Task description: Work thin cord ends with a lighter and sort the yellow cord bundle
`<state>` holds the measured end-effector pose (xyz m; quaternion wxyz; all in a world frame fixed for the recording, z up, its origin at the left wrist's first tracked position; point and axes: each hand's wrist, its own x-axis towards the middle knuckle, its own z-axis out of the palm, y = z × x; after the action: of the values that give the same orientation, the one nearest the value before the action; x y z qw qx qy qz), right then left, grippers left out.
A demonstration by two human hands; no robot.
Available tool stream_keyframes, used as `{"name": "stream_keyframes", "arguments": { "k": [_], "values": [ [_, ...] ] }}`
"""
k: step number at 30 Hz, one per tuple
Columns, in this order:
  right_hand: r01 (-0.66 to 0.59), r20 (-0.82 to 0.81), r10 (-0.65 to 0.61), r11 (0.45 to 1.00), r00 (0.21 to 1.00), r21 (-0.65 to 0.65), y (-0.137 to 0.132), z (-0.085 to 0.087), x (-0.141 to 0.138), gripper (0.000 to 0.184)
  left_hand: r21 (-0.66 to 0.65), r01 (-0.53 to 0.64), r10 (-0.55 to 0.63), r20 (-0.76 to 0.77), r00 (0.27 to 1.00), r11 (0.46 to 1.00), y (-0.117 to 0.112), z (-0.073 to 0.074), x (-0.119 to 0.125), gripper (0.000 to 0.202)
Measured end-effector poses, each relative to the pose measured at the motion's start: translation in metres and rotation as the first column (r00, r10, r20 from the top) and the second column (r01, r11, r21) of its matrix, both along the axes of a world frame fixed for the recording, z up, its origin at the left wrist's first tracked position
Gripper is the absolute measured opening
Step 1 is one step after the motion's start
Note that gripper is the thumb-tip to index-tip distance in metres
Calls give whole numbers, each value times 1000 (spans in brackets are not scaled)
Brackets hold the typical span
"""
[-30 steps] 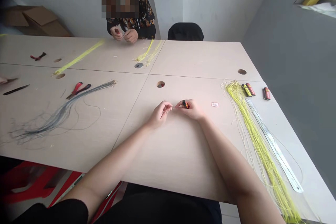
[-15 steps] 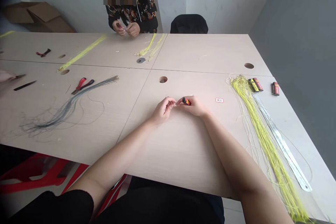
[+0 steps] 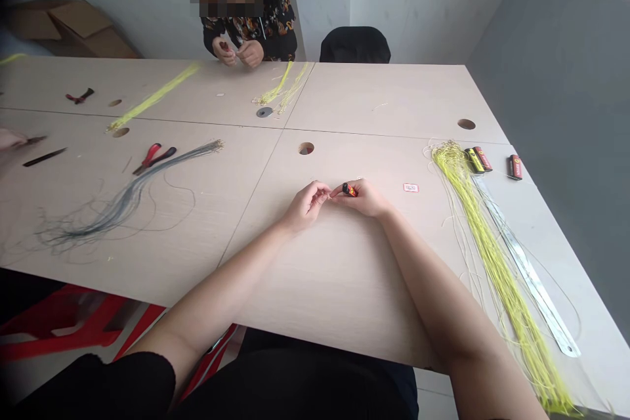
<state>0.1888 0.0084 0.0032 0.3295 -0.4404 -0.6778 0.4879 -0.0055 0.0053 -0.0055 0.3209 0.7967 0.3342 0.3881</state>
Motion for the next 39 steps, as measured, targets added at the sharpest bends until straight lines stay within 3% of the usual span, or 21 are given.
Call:
{"name": "stream_keyframes", "arguments": {
  "k": [24,39],
  "values": [
    [-39,15,39,999,999,16,-3,5,-2,32,-8,26,-26,-14,1000,1000,0,0,0,11],
    [-44,43,44,999,998,-7,-2,0,0,37,-50,25,-26,-22,999,998,0,-2,0,12]
  ]
}}
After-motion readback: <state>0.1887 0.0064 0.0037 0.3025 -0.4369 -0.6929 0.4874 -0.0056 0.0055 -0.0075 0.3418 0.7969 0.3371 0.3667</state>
